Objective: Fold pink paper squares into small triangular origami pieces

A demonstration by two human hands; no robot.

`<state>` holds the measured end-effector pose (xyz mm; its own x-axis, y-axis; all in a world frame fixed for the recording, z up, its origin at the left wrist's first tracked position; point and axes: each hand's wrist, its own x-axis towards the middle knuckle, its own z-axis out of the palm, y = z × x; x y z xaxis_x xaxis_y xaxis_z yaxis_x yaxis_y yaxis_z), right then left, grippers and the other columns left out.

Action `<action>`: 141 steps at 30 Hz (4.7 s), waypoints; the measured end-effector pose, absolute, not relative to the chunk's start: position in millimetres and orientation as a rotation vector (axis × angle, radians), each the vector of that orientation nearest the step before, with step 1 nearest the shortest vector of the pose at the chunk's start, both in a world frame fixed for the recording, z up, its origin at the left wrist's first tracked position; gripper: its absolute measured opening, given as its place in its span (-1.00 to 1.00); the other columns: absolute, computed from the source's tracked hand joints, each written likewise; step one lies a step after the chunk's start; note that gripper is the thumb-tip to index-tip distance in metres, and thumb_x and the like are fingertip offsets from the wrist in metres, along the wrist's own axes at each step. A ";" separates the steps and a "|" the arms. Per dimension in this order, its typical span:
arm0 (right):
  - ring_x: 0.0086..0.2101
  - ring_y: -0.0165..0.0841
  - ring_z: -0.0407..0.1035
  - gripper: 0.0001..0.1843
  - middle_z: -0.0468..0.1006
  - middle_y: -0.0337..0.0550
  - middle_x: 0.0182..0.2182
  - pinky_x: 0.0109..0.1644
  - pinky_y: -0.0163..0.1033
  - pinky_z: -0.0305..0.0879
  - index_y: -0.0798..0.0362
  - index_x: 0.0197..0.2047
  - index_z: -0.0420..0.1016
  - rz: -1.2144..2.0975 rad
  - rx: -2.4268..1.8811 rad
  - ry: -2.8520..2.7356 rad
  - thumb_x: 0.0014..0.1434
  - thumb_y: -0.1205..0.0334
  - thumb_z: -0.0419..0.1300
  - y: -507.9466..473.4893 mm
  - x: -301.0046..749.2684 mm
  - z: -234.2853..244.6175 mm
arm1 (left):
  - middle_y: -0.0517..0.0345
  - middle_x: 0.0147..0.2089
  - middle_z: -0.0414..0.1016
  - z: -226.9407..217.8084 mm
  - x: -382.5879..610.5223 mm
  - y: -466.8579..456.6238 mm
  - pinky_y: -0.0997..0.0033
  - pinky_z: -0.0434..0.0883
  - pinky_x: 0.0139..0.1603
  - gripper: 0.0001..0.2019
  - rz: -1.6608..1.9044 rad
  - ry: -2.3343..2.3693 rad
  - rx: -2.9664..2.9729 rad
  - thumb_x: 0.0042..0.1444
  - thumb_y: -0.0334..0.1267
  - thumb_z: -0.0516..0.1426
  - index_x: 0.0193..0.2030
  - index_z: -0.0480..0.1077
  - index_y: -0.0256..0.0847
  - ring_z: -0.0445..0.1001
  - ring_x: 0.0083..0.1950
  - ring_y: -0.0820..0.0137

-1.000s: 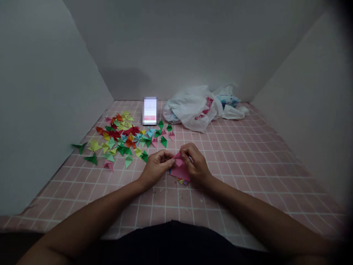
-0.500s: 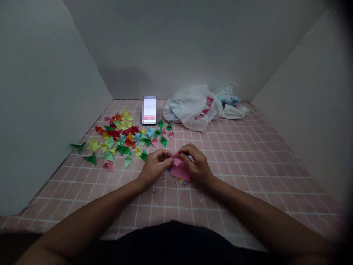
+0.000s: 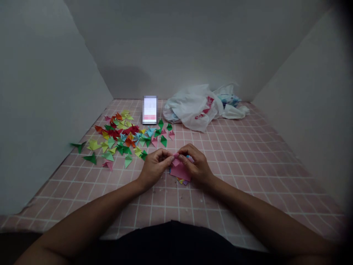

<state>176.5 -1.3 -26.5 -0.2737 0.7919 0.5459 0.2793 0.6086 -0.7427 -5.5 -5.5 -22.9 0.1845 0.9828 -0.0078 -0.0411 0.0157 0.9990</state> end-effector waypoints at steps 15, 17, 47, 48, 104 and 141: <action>-0.22 -0.29 0.39 -0.87 0.44 -0.18 -0.29 -0.11 -0.14 0.32 -0.02 -0.31 0.46 0.635 -0.875 -1.763 0.28 0.36 0.25 -0.4 177.6 -29.8 | 0.15 -0.39 0.56 -31.9 -6.8 -5.8 0.47 0.47 -0.30 -0.88 1.107 1.060 1.415 0.11 -0.24 0.27 -0.29 0.50 -0.25 0.53 -0.36 0.45; -0.22 -0.28 0.40 -0.87 0.45 -0.17 -0.28 -0.10 -0.13 0.32 -0.02 -0.32 0.46 0.630 -0.875 -1.766 0.28 0.35 0.25 -0.4 177.7 -29.8 | 0.16 -0.40 0.55 -31.2 -7.0 -5.8 0.47 0.47 -0.30 -0.88 1.104 1.056 1.412 0.11 -0.24 0.26 -0.30 0.50 -0.25 0.53 -0.36 0.45; -0.20 -0.24 0.40 -0.86 0.49 -0.10 -0.28 -0.12 -0.08 0.33 -0.02 -0.30 0.37 0.518 -0.859 -1.884 0.33 0.34 0.14 -0.7 177.2 -28.3 | 0.12 -0.37 0.58 -26.4 -6.4 -6.6 0.45 0.47 -0.30 -0.87 1.151 1.075 1.479 0.13 -0.21 0.27 -0.28 0.53 -0.23 0.53 -0.36 0.43; -0.23 -0.25 0.40 -0.87 0.49 -0.11 -0.31 -0.14 -0.09 0.32 -0.02 -0.30 0.37 0.531 -0.868 -1.879 0.33 0.33 0.15 -1.1 177.3 -28.7 | 0.13 -0.38 0.57 -26.4 -6.6 -6.6 0.46 0.46 -0.31 -0.87 1.146 1.085 1.481 0.13 -0.21 0.27 -0.29 0.53 -0.23 0.52 -0.37 0.43; -0.41 -0.38 0.31 -0.83 0.42 -0.25 -0.47 -0.32 -0.26 0.20 0.03 -0.39 0.43 1.006 -1.024 -1.655 0.24 0.19 0.22 -4.6 174.5 -23.6 | 0.22 -0.51 0.40 -17.9 -9.2 -6.3 0.48 0.29 -0.40 -0.75 1.037 1.095 1.416 0.06 -0.13 0.29 -0.47 0.40 -0.23 0.35 -0.46 0.48; -0.61 -0.48 0.26 -0.72 0.41 -0.31 -0.60 -0.52 -0.35 0.16 0.04 -0.45 0.42 1.393 -1.057 -1.489 0.23 0.07 0.22 -5.9 173.4 -23.8 | 0.27 -0.54 0.35 -17.6 -11.3 -1.2 0.51 0.25 -0.47 -0.70 0.974 1.012 1.498 0.15 -0.06 0.23 -0.44 0.37 -0.23 0.29 -0.52 0.52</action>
<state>173.4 -5.9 -23.8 -0.3120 0.9499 0.0204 0.0428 0.0355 -0.9985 -11.3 -1.2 -17.6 0.3149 0.9465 0.0702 0.1064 -0.1087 0.9884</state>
